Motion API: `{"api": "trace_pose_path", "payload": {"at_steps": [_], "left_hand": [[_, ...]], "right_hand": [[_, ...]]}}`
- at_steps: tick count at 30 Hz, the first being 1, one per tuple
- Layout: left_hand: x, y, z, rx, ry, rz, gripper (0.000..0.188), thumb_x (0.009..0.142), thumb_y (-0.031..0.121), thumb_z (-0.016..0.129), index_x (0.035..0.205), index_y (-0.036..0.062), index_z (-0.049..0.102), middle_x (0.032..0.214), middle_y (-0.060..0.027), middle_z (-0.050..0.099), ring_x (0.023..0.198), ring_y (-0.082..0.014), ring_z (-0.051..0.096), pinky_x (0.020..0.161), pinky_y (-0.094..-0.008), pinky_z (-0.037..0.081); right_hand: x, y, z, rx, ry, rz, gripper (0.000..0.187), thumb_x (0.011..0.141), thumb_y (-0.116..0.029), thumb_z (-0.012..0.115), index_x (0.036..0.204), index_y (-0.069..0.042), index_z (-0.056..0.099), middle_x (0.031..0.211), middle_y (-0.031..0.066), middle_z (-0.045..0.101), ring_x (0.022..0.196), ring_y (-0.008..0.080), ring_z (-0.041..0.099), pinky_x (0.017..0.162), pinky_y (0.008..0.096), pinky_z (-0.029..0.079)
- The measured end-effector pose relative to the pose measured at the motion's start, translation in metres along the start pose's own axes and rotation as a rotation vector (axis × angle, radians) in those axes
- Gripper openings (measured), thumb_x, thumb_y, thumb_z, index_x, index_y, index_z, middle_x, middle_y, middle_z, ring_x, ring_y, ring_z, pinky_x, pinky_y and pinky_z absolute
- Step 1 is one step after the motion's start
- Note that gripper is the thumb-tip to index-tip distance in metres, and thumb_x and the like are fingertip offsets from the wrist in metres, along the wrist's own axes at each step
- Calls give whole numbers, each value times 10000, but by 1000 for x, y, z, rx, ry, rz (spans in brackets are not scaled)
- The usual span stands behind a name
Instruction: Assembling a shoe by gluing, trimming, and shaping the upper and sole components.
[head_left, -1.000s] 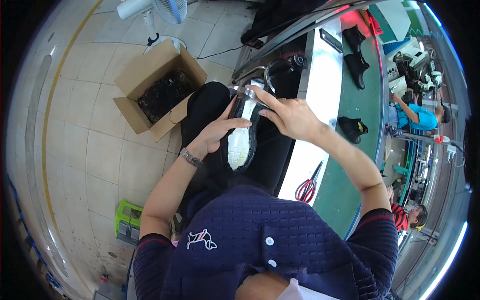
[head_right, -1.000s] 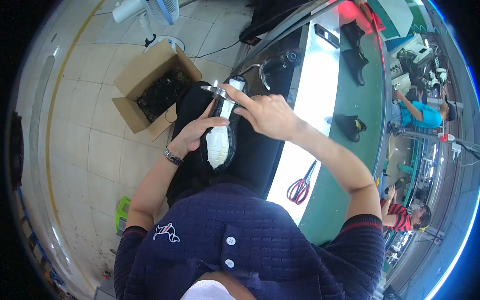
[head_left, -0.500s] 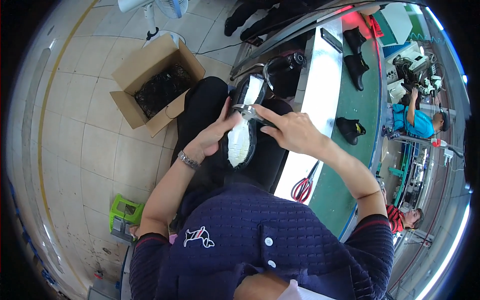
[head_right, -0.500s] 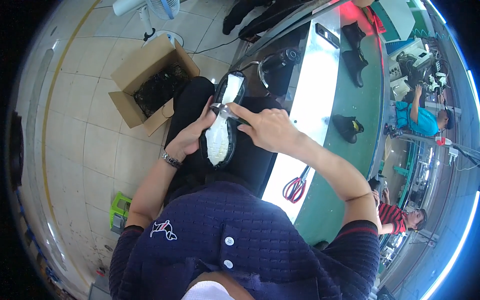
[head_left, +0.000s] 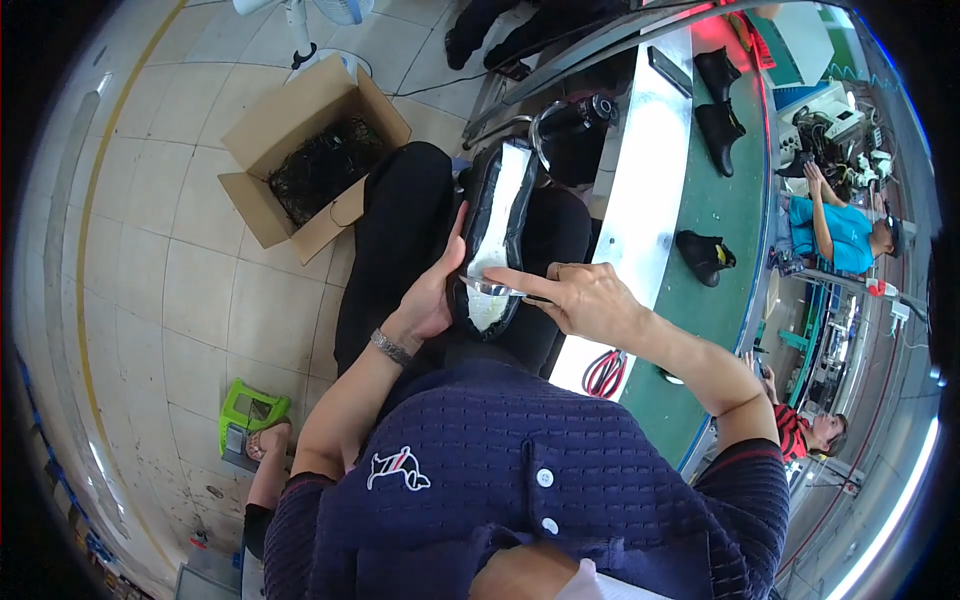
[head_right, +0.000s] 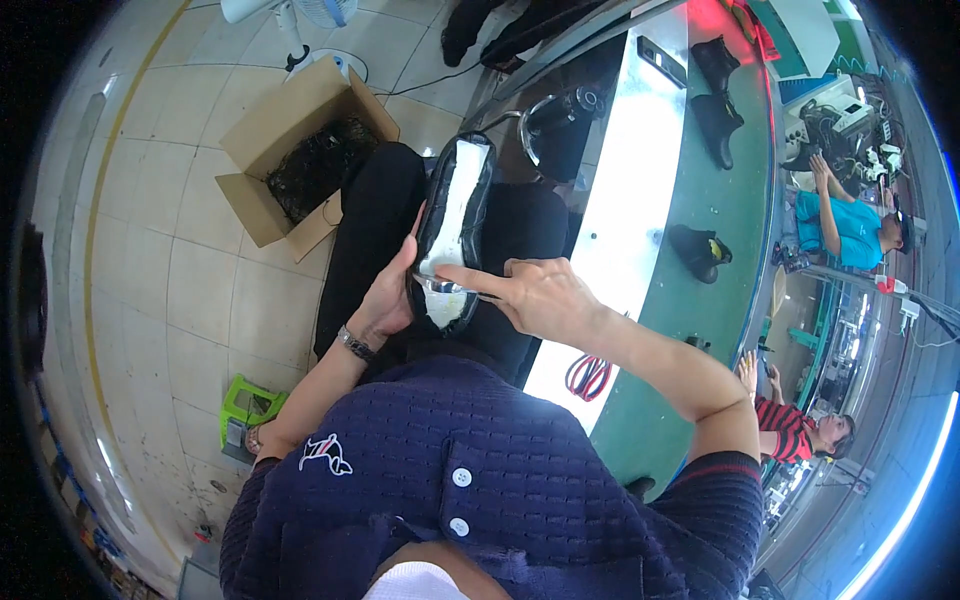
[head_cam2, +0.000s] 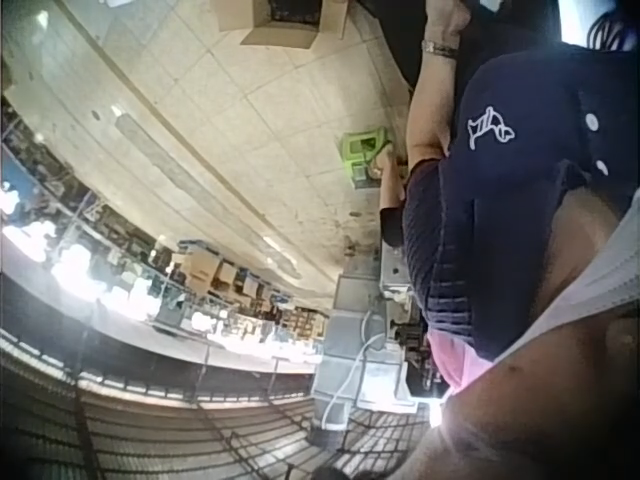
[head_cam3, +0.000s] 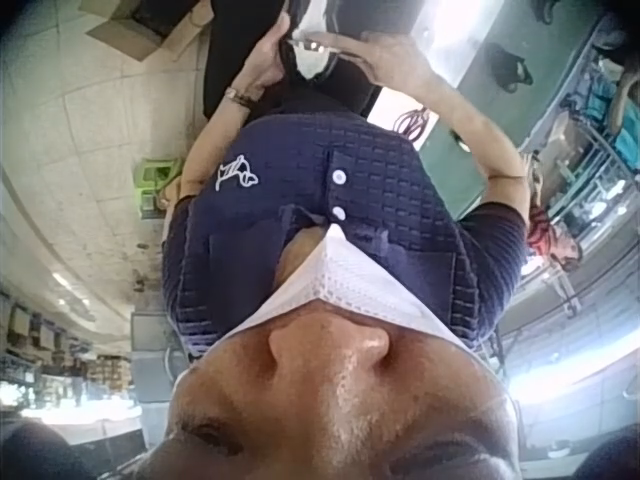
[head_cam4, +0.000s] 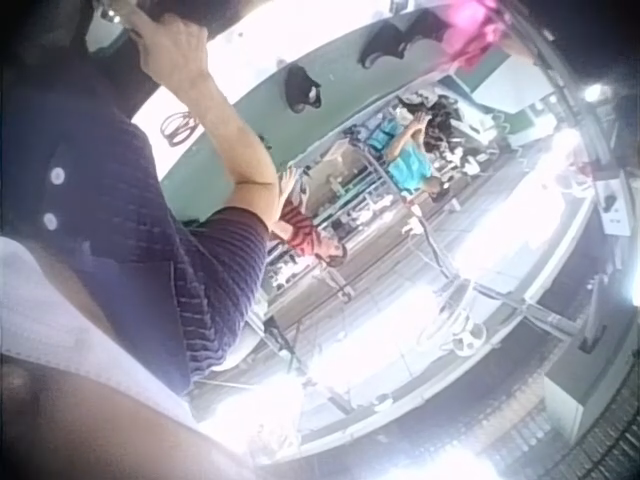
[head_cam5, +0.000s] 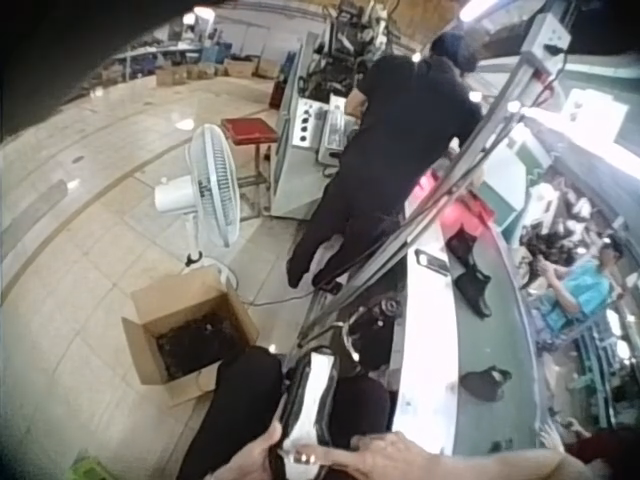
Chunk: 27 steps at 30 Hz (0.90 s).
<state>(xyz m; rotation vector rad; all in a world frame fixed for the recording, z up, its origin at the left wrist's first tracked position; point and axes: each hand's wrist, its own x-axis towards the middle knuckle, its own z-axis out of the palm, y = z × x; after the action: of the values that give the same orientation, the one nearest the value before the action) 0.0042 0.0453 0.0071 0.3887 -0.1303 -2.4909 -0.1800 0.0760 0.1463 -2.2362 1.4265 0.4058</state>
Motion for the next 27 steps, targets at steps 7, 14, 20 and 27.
{"api": "trace_pose_path", "payload": {"at_steps": [7, 14, 20, 27], "left_hand": [[0, -4, 13, 284, 107, 130, 744, 954, 282, 557, 1541, 206, 106, 1527, -110, 266, 1352, -211, 347, 1100, -342, 303], [-6, 1, 14, 370, 184, 79, 847, 891, 138, 640, 1542, 217, 105, 1498, -97, 311, 1336, -193, 364, 1087, -337, 317], [0, 14, 2, 315, 68, 36, 966, 812, 30, 686, 1542, 257, 96, 1478, -81, 338, 1323, -186, 382, 1080, -342, 331], [-9, 13, -9, 268, -88, -11, 1043, 764, 6, 715, 1542, 278, 75, 1512, -81, 282, 1352, -207, 351, 1096, -372, 319]], "right_hand": [[-7, -1, 8, 108, 39, 36, 626, 883, -209, 644, 1429, -378, 388, 607, 43, 561, 436, 188, 535, 430, 318, 473], [5, -30, -56, 227, 339, -13, 616, 896, -235, 633, 1450, -289, 370, 626, 85, 623, 462, 279, 593, 454, 377, 477], [28, -11, -37, -49, -27, 42, 674, 925, -271, 590, 1497, -308, 236, 666, 108, 639, 482, 272, 609, 451, 375, 486], [24, -13, 0, 0, 73, 44, 673, 926, -254, 588, 1497, -263, 233, 675, 117, 642, 532, 291, 640, 470, 384, 505]]}}
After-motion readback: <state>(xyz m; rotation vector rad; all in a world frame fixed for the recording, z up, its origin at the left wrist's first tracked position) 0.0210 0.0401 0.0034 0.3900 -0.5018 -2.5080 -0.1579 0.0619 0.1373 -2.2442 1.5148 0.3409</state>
